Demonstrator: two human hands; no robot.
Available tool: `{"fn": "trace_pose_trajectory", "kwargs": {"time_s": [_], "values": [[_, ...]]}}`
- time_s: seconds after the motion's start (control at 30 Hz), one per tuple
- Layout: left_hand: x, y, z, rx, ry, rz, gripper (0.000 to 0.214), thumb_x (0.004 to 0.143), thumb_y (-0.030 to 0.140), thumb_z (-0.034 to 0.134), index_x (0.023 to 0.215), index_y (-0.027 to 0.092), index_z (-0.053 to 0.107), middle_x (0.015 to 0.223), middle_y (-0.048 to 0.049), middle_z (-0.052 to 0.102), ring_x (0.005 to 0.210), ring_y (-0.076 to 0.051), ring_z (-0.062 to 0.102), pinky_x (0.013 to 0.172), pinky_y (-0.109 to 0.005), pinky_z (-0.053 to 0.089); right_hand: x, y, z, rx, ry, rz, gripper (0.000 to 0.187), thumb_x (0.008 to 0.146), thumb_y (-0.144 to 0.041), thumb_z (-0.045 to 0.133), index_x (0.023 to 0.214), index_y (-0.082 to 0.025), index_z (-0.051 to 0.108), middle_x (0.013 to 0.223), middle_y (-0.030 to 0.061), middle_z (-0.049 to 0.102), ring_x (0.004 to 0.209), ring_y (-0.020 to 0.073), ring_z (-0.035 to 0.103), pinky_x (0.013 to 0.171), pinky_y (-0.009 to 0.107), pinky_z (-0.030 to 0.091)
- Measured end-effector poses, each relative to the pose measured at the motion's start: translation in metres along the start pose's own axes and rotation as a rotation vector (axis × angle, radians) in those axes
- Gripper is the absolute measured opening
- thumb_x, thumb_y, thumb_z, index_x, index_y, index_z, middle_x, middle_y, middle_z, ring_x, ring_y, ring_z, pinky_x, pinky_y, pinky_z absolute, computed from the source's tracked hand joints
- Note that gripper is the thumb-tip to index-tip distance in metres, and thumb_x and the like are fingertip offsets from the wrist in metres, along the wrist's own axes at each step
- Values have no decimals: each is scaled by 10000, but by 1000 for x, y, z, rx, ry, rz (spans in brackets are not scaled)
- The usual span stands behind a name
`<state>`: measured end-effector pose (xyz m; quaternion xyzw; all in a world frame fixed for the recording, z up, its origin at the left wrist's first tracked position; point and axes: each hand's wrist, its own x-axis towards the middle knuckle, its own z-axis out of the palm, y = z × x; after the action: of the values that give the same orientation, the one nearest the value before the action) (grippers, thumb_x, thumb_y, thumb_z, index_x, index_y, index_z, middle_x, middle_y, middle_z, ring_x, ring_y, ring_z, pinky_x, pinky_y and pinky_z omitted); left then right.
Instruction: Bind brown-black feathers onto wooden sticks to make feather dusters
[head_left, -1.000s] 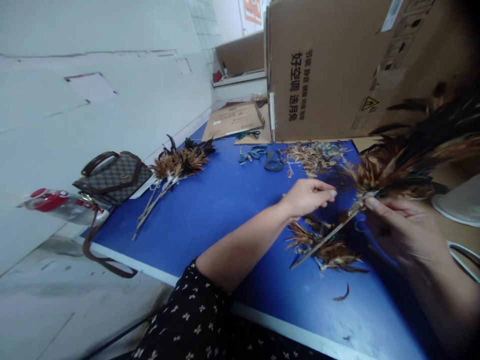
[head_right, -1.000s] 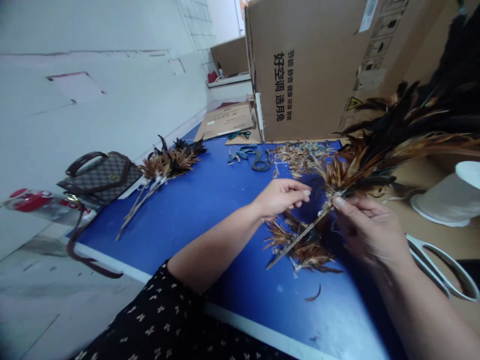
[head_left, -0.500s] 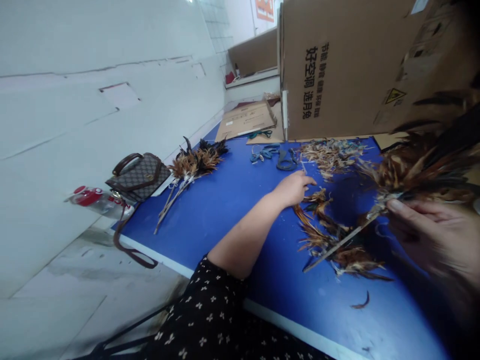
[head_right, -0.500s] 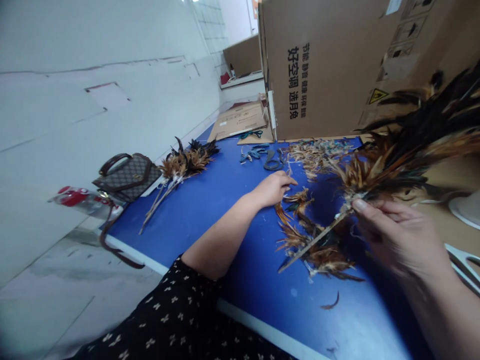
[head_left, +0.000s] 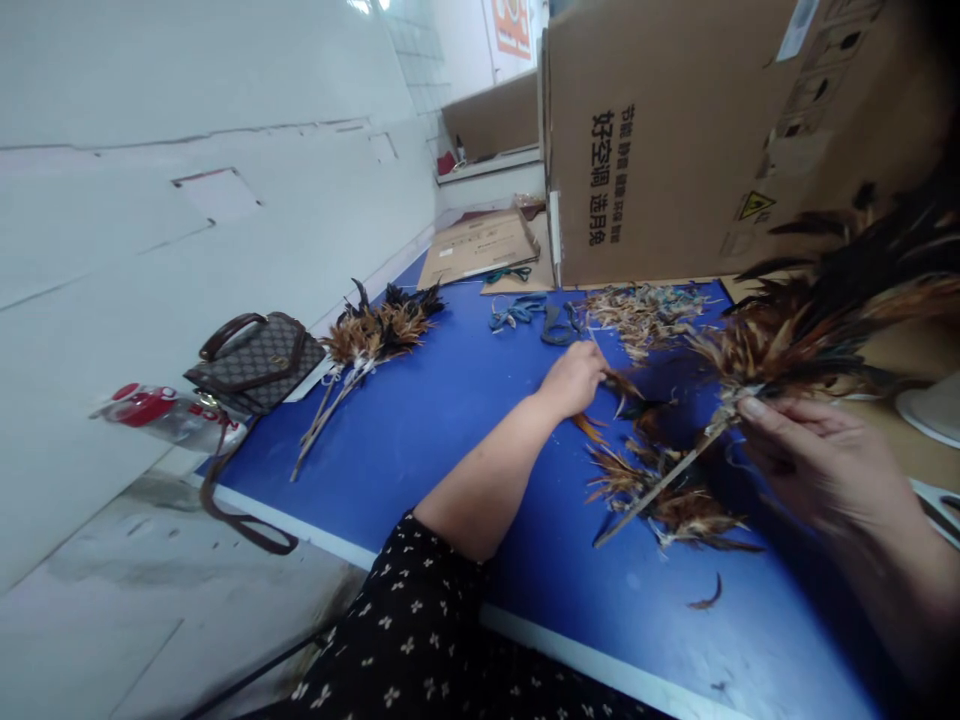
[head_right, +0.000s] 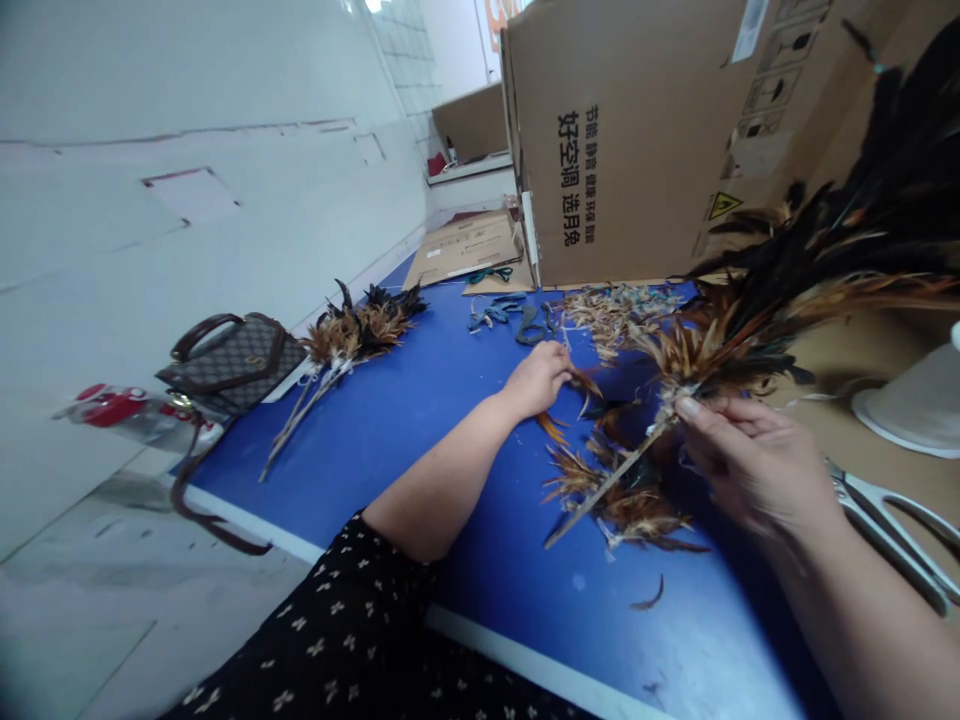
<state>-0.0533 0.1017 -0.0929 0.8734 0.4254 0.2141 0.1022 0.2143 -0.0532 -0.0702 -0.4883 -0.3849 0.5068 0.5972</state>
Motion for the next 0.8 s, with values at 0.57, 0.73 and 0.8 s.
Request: {"fn": "trace_pose_trajectory", "kwargs": {"time_s": [0.57, 0.73, 0.8], "values": [[-23, 143, -6, -1391, -54, -400, 598, 670, 589, 1029, 886, 147, 688, 701, 48, 654, 641, -65, 551, 673, -248, 434, -2, -1, 5, 17, 77, 17, 591, 456, -508, 1141, 686, -167, 716, 552, -35, 500, 482, 67, 398, 426, 207, 290], [-21, 143, -5, -1392, -36, -423, 575, 670, 540, 1048, 853, 145, 673, 684, 59, 637, 623, -57, 539, 649, -234, 431, -2, 1, 6, 49, 65, -3, 574, 444, -472, 1147, 696, -161, 736, 551, -36, 504, 480, 64, 399, 425, 205, 287], [-21, 144, -3, -1397, -30, -449, 545, 701, 499, 1050, 861, 137, 676, 702, 55, 644, 618, -51, 538, 651, -226, 448, -2, 0, 6, 51, 69, 5, 582, 418, -454, 1154, 704, -152, 746, 564, -28, 527, 484, 60, 408, 430, 201, 298]]}}
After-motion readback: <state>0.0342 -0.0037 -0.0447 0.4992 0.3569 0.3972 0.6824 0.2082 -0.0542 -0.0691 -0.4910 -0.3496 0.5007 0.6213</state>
